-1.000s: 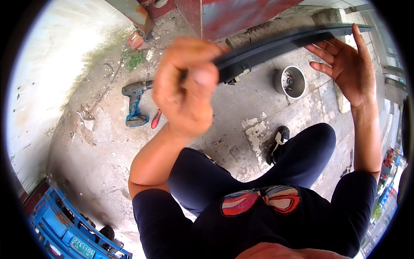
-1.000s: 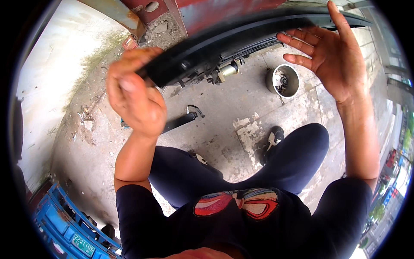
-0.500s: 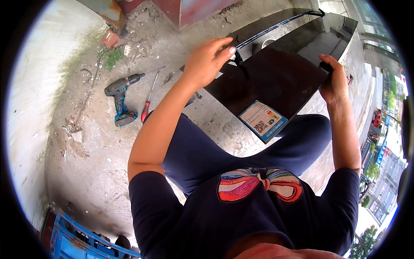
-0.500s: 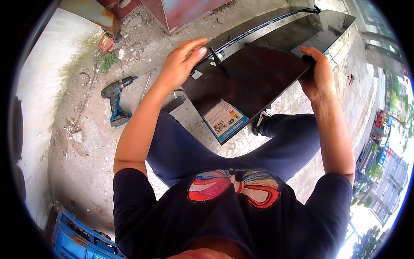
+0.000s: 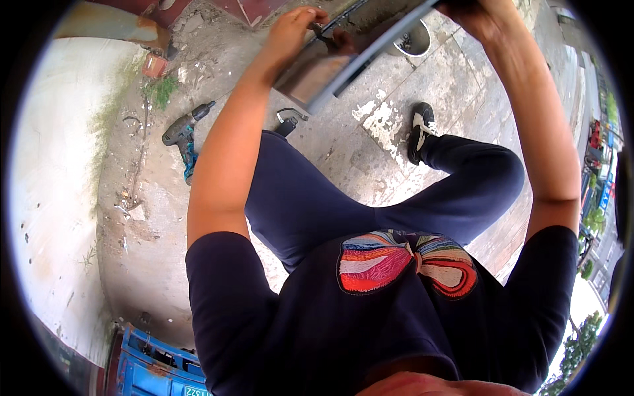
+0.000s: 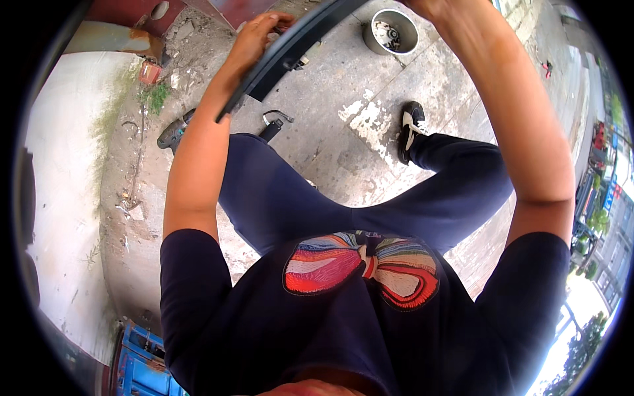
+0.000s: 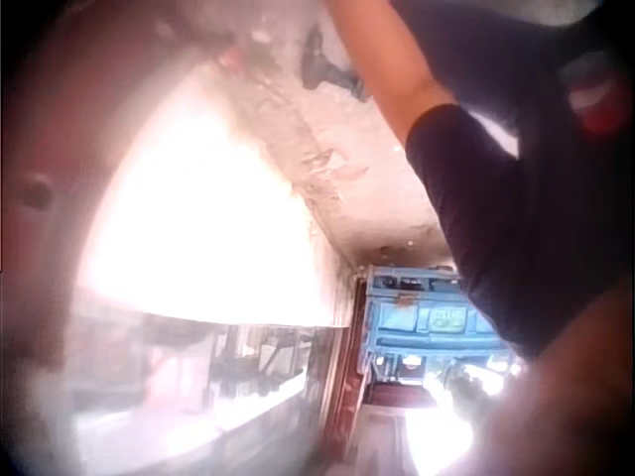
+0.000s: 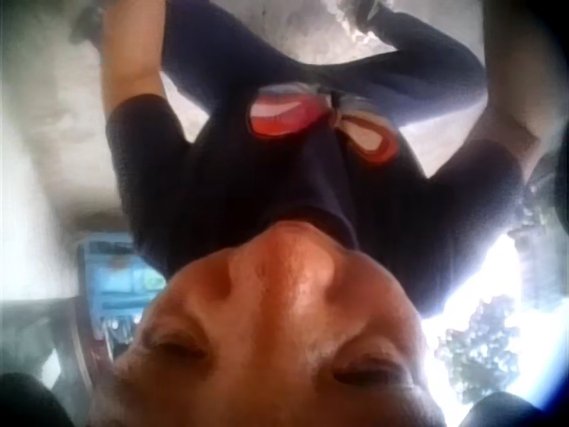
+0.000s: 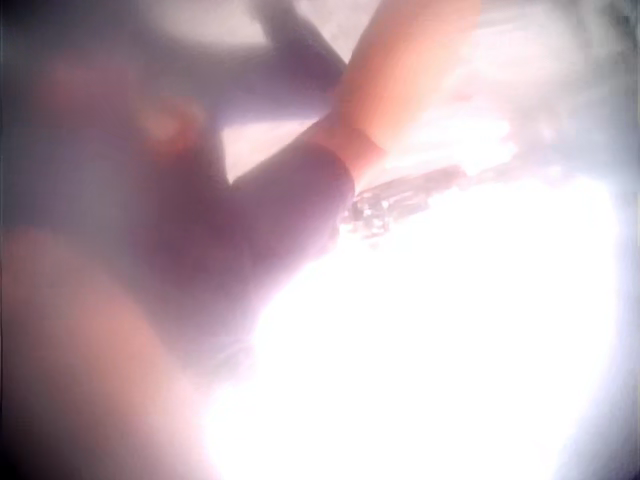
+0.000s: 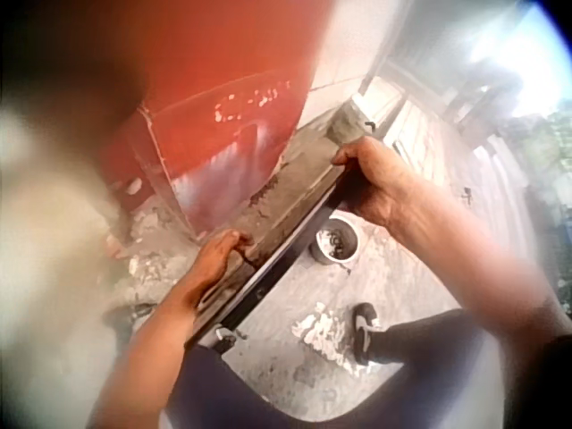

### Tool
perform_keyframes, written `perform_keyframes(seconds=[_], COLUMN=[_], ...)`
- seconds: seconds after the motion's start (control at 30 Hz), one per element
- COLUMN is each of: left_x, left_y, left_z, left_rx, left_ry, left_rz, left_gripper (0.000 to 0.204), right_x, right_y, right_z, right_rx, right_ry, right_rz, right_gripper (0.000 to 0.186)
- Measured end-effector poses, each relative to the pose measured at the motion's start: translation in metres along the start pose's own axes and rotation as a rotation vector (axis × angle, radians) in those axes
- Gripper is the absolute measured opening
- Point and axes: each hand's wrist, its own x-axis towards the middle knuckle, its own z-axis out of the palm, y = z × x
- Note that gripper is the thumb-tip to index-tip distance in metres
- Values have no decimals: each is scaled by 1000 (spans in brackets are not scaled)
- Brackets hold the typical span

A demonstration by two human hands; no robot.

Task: The person uses a cordless drill and a screwdriver to remove screws and detach metal brackets from a black metal frame. They collect the removed screws in a metal bowl and place the detached parts on the ground.

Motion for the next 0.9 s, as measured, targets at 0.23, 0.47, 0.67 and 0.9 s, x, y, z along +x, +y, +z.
perform_keyframes(seconds=[0.23, 0.47, 0.67, 0.9], left_x=[-1, 9, 6, 9], left_y=[15, 23, 24, 30], left_z=[-15, -5, -7, -6], left_rx=[112, 124, 150, 173], left_ry=[-112, -104, -87, -71], left_rz=[-13, 14, 5, 9], left_gripper=[36, 36, 36, 37], right_x=[15, 32, 3, 15], right_y=[-2, -10, -10, -11], right_z=[0, -20, 4, 0], right_rx=[42, 2, 61, 52], right_ry=[27, 125, 65, 104], right_rz=[23, -26, -3, -36], right_gripper=[9, 8, 5, 1])
